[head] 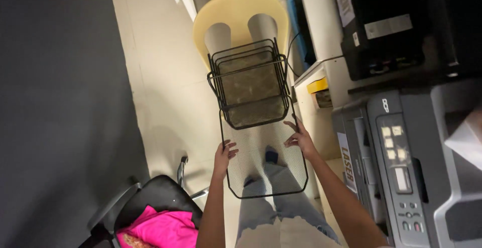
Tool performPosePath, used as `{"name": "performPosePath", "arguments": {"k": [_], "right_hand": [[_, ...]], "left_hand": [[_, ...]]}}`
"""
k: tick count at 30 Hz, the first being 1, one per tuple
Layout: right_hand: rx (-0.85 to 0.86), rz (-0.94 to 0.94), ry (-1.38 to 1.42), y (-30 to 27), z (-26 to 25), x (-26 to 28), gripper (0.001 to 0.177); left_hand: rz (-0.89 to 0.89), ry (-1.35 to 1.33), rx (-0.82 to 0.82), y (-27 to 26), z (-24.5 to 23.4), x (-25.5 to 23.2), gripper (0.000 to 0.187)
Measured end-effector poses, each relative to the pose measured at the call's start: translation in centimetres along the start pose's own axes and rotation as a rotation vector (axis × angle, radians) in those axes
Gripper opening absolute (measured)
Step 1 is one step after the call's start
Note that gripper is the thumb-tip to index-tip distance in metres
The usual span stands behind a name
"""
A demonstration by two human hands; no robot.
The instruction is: The person organizes office supplies by stacking black wire mesh trays on a yellow chair and then placing them on a desk. They then place a pink package of copy paper and stacks of white paper into the trays.
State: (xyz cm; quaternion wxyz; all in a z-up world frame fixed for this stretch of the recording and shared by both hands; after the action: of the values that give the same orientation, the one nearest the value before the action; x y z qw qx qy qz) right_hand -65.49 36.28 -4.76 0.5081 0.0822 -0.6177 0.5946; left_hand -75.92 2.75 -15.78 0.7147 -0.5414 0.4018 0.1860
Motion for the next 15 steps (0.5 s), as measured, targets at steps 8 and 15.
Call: {"name": "performPosePath", "arguments": {"k": [8, 15], "right_hand": [[0.022, 0.025, -0.024, 3.8, -1.9, -0.4, 0.086], [0.057, -0.001, -0.011, 6.7, -2.5, -1.3, 0.083]], "left_hand": [[-0.079, -0.083, -0.042, 2.0, 1.5, 1.3, 0.038], [-0.055, -0.089, -0.124, 3.2, 2.0, 1.2, 0.038]]}}
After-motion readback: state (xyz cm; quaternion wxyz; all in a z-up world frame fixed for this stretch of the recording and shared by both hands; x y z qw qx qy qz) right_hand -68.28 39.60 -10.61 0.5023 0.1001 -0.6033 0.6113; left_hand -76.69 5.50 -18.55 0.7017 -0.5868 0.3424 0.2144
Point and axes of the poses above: each hand's wrist, its own y-axis towards the middle knuckle, its own z-axis out of the palm, x = y × z, the point moved 1 cm from there along y, towards the middle knuckle, and after that the axes turned 4 degrees about y, right-handed, at the moved point
